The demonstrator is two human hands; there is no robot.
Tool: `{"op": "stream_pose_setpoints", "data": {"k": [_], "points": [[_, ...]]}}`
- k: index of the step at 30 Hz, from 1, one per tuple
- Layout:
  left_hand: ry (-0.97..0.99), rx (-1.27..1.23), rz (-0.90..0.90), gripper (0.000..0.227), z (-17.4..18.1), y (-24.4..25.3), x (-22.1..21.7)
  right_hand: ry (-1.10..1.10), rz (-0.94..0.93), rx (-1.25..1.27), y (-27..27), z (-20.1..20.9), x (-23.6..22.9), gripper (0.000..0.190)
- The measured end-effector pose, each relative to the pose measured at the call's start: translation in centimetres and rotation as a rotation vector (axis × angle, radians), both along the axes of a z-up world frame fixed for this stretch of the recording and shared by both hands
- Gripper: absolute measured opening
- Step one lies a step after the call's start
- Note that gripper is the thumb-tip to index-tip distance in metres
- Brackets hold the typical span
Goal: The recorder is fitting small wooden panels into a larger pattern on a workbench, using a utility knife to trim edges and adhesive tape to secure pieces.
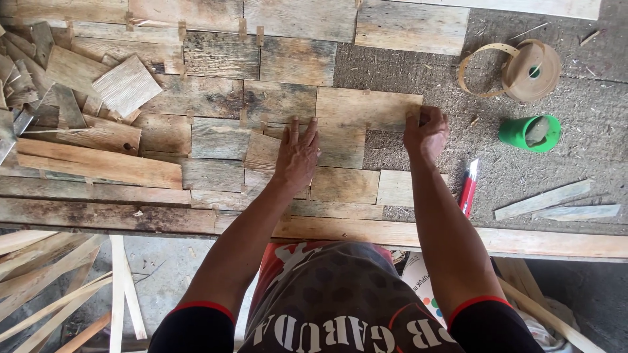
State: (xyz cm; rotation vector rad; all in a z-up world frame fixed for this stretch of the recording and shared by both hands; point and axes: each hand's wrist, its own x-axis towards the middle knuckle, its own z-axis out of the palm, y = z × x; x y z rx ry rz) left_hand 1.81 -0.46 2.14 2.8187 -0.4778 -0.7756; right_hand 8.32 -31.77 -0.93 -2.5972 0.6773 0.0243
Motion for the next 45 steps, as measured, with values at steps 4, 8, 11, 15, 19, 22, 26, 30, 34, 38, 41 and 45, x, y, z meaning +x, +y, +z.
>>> {"op": "stream_pose_setpoints", "data": {"k": [4,8,11,15,19,22,26,30,34,38,41,45], "points": [[-0.020,0.001,-0.016,0.062,-0.5,0.1,-0.1,-0.053,0.014,0.004,-0.3,-0.8,-0.2,0.026],[-0.031,-0.021,-0.016,0.059,-0.3,0.3,-0.2,-0.104,-0.054,0.153,-0.4,-1.3,-0.2,0.026],[-0.066,-0.041,-0.005,0.058,-1.0,0.4,-0.4,-0.094,-0.083,0.175,0.1,-0.5,-0.1,0.024],[-0.089,-0.041,-0.016,0.059,-1.1,0.4,-0.4,-0.065,-0.118,0.189,0.3,-0.3,-0.2,0.024],[-0.074,-0.029,-0.032,0.057,-1.5,0.5,-0.3,-0.025,-0.068,0.106,0.1,-0.6,-0.2,0.025],[-0.056,-0.019,-0.034,0.060,-0.9,0.3,0.3,0.003,-0.065,0.105,0.7,0.4,-0.2,0.027],[0.007,0.038,-0.047,0.057,0.9,-0.3,1.7,0.064,-0.069,0.042,2.4,3.0,0.4,0.031],[-0.076,0.073,-0.072,0.071,-0.1,-1.3,2.3,-0.175,0.302,-0.144,1.6,-1.1,0.4,0.032],[-0.112,0.114,-0.074,0.077,-1.0,-2.2,2.7,-0.136,0.557,-0.134,2.7,-2.6,1.8,0.041],[-0.115,0.096,-0.055,0.071,-1.5,-2.2,2.6,-0.025,0.608,-0.051,6.5,0.3,3.6,0.016],[-0.127,0.164,-0.106,0.079,-0.2,-2.0,2.5,-0.028,0.534,-0.006,7.7,0.4,4.2,0.020],[-0.199,0.099,-0.061,0.071,-1.7,-2.0,2.2,-0.164,0.525,0.035,7.5,-1.7,4.5,0.016]]}}
